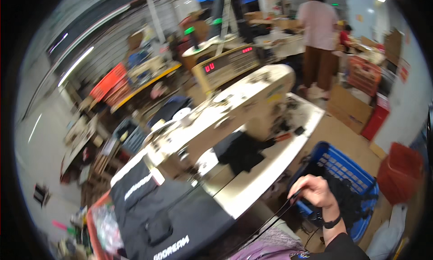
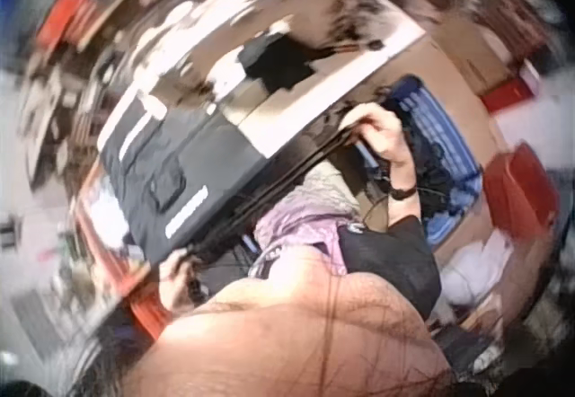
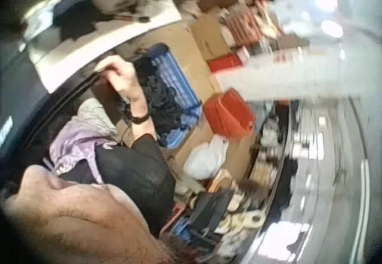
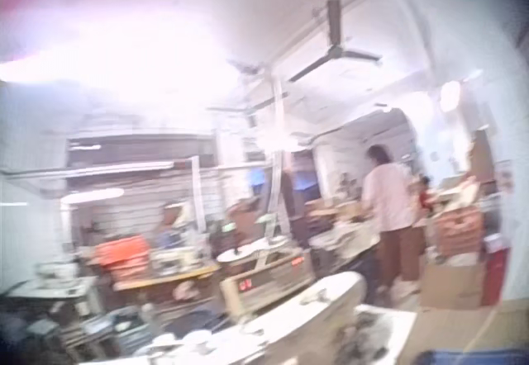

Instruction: Sewing straps and finishing a black garment bag using an industrial sewing machine.

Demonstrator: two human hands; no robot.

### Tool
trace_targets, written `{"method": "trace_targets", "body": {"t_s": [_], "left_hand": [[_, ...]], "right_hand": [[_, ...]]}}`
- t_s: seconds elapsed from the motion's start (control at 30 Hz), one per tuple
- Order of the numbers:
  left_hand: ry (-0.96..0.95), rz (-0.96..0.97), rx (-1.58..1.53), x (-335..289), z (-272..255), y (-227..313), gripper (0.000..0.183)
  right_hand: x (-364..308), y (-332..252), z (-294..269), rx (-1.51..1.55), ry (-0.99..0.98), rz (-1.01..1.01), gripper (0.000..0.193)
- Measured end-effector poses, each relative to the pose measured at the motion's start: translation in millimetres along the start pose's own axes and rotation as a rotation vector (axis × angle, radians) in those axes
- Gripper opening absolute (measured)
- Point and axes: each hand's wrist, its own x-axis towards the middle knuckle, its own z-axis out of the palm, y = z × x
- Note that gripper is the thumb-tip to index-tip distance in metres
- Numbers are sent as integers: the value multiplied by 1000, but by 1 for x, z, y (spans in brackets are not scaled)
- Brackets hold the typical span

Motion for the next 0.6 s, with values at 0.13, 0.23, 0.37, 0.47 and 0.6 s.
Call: {"method": "trace_targets", "body": {"t_s": [0.13, 0.23, 0.37, 0.47, 0.6], "left_hand": [[144, 117, 130, -8, -31, 1, 12], [141, -344, 19, -6, -84, -48, 37], [605, 52, 165, 37, -86, -61, 34], [839, 223, 434, 64, -98, -96, 41], [1065, 222, 621, 78, -115, -157, 45]], "right_hand": [[12, 36, 0, 148, 165, 164, 10], [32, 67, 14, 181, 205, 225, 4], [54, 84, 58, 187, 36, 207, 5], [61, 98, 85, 130, -51, 214, 5], [72, 95, 119, -327, -132, -116, 21]]}}
